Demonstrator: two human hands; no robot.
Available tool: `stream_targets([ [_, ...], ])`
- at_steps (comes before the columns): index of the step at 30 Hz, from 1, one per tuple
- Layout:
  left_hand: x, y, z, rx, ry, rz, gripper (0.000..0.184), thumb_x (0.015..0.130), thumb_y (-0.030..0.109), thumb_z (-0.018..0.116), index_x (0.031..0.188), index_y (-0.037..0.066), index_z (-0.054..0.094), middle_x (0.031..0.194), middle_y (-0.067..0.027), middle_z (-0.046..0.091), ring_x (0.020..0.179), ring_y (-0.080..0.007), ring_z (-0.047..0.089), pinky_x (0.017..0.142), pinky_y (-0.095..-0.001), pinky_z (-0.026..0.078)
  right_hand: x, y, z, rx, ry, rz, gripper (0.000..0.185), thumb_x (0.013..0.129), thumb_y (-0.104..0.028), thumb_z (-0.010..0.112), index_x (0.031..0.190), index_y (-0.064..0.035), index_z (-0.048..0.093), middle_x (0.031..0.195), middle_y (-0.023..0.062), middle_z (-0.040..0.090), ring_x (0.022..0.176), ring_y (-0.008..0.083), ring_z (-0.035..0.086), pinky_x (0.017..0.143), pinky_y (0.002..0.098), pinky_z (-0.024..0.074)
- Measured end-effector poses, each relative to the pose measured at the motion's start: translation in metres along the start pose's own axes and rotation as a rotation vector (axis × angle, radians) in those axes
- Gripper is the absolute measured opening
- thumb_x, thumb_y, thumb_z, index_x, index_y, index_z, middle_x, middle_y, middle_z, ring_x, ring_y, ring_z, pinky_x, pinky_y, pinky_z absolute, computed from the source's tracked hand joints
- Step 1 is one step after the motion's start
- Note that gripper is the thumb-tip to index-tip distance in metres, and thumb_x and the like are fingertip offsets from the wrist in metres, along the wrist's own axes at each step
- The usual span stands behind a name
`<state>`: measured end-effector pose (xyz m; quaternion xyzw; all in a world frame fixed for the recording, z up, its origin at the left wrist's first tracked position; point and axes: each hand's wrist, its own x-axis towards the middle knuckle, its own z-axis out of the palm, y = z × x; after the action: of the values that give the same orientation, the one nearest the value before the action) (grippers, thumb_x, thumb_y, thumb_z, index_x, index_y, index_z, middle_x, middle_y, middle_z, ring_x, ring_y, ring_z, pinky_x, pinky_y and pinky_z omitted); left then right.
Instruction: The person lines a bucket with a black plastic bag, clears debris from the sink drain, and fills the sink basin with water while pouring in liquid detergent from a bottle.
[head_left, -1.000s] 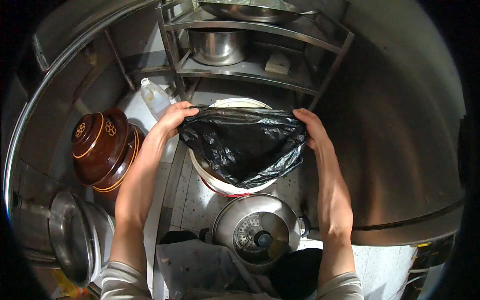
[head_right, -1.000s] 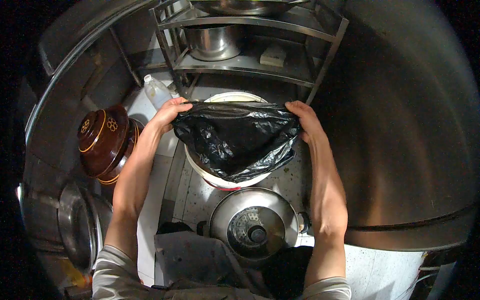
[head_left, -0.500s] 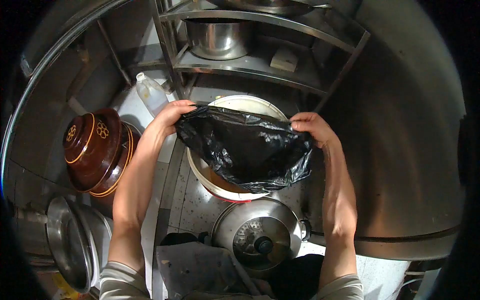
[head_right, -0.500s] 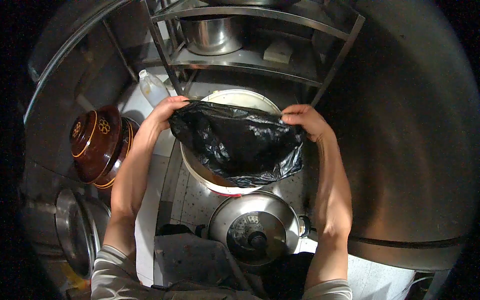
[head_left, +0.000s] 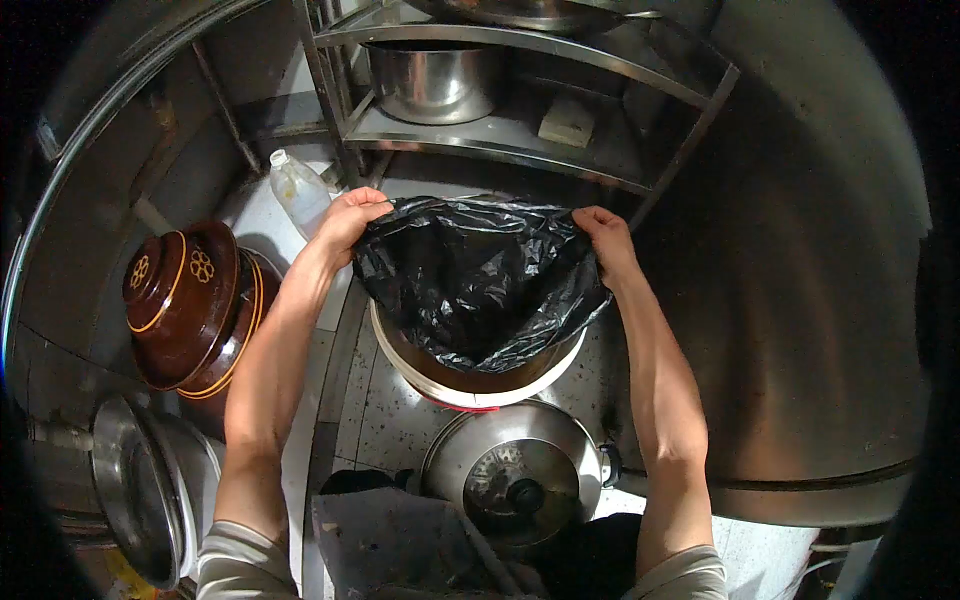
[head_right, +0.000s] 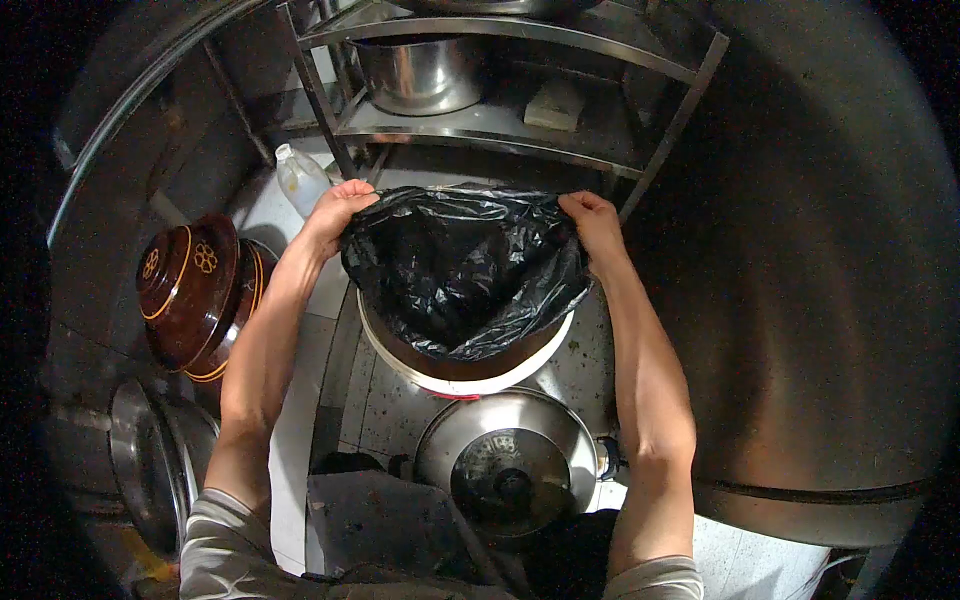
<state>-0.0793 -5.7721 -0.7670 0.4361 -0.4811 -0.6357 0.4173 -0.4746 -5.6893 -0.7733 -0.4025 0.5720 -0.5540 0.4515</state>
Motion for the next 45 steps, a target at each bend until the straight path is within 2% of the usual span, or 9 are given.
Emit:
stream_targets([
  [7, 0.023, -0.006, 0.011, 0.002, 0.086, 0.038, 0.011, 0.09, 0.002, 0.071, 0.094, 0.006, 0.061, 0.08, -0.0043, 0.069, 0.064, -0.0126, 0.064, 0.057, -0.0255, 0.051, 0.039, 0.015, 0.011, -0.293, -0.061, -0.075, 0.024, 0.096, -0.025, 0.069, 0.087, -0.0035, 0.073, 0.076, -0.0024, 0.062, 0.067, 0.01, 0.052, 0.061, 0.0278, 0.0415],
  [20, 0.037, -0.038, 0.01, -0.264, 0.131, 0.301, 0.013, 0.089, 0.001, 0.072, 0.094, 0.007, 0.062, 0.084, -0.0033, 0.069, 0.072, -0.013, 0.065, 0.067, -0.0263, 0.054, 0.063, 0.057, 0.009, -0.183, 0.232, -0.376, 0.022, 0.096, -0.023, 0.068, 0.091, -0.0027, 0.071, 0.073, -0.001, 0.061, 0.069, 0.0107, 0.053, 0.065, 0.0289, 0.0423],
  [29, 0.062, -0.07, -0.012, -0.019, 0.171, 0.09, 0.013, 0.086, 0.002, 0.074, 0.09, 0.006, 0.063, 0.08, -0.005, 0.07, 0.069, -0.0138, 0.066, 0.062, -0.0278, 0.054, 0.08, 0.097, -0.009, -0.228, 0.011, -0.063, 0.024, 0.097, -0.024, 0.062, 0.094, -0.0014, 0.07, 0.083, 0.005, 0.066, 0.074, 0.0183, 0.058, 0.074, 0.0333, 0.0477],
  [32, 0.05, -0.08, -0.024, -0.031, 0.069, 0.025, 0.006, 0.089, 0.004, 0.067, 0.094, 0.005, 0.066, 0.082, -0.0055, 0.069, 0.069, -0.0153, 0.065, 0.064, -0.0306, 0.054, 0.108, 0.157, -0.033, 0.405, -0.2, -0.076, 0.023, 0.097, -0.02, 0.059, 0.107, -0.0012, 0.067, 0.098, 0.0071, 0.068, 0.084, 0.0212, 0.061, 0.079, 0.034, 0.0503],
  [35, 0.019, -0.065, -0.014, -0.134, 0.073, -0.084, 0.011, 0.092, 0.004, 0.059, 0.099, 0.004, 0.067, 0.085, -0.005, 0.068, 0.066, -0.0152, 0.062, 0.06, -0.0305, 0.051, 0.064, 0.123, -0.042, 0.375, -0.224, 0.212, 0.028, 0.097, -0.018, 0.056, 0.12, -0.0027, 0.064, 0.115, 0.0083, 0.067, 0.097, 0.0222, 0.062, 0.086, 0.0348, 0.0512],
  [38, -0.001, -0.067, -0.027, -0.068, 0.091, -0.165, 0.017, 0.094, 0.004, 0.053, 0.107, 0.003, 0.065, 0.086, -0.0043, 0.067, 0.062, -0.013, 0.058, 0.05, -0.0267, 0.044, 0.036, 0.127, -0.057, -0.139, -0.388, -0.125, 0.034, 0.094, -0.022, 0.061, 0.121, -0.0038, 0.065, 0.12, 0.0095, 0.067, 0.102, 0.024, 0.062, 0.089, 0.036, 0.0509],
  [41, -0.019, -0.062, -0.031, -0.002, 0.087, -0.21, 0.024, 0.094, 0.0, 0.051, 0.115, 0.004, 0.061, 0.085, -0.003, 0.065, 0.057, -0.0085, 0.052, 0.039, -0.0221, 0.028, 0.024, 0.151, -0.081, 0.144, -0.214, 0.229, 0.045, 0.089, -0.029, 0.067, 0.126, -0.0019, 0.063, 0.124, 0.0136, 0.067, 0.109, 0.0287, 0.064, 0.095, 0.0373, 0.0501],
  [44, -0.045, -0.045, -0.024, 0.073, 0.06, -0.154, 0.02, 0.094, 0.002, 0.055, 0.112, 0.004, 0.061, 0.085, -0.0029, 0.065, 0.056, -0.0089, 0.053, 0.042, -0.024, 0.035, -0.015, 0.11, -0.076, -1.075, 0.082, -0.084, 0.04, 0.089, -0.026, 0.067, 0.119, 0.0007, 0.066, 0.116, 0.0232, 0.069, 0.11, 0.0385, 0.066, 0.091, 0.0403, 0.0513],
  [45, -0.05, -0.044, -0.026, 0.074, 0.055, -0.161, 0.02, 0.094, 0.002, 0.055, 0.112, 0.004, 0.061, 0.085, -0.0029, 0.065, 0.056, -0.0089, 0.053, 0.042, -0.024, 0.035, -0.017, 0.098, -0.074, -1.075, 0.084, -0.075, 0.04, 0.089, -0.026, 0.067, 0.119, 0.0007, 0.066, 0.116, 0.0232, 0.069, 0.11, 0.0385, 0.066, 0.091, 0.0403, 0.0513],
])
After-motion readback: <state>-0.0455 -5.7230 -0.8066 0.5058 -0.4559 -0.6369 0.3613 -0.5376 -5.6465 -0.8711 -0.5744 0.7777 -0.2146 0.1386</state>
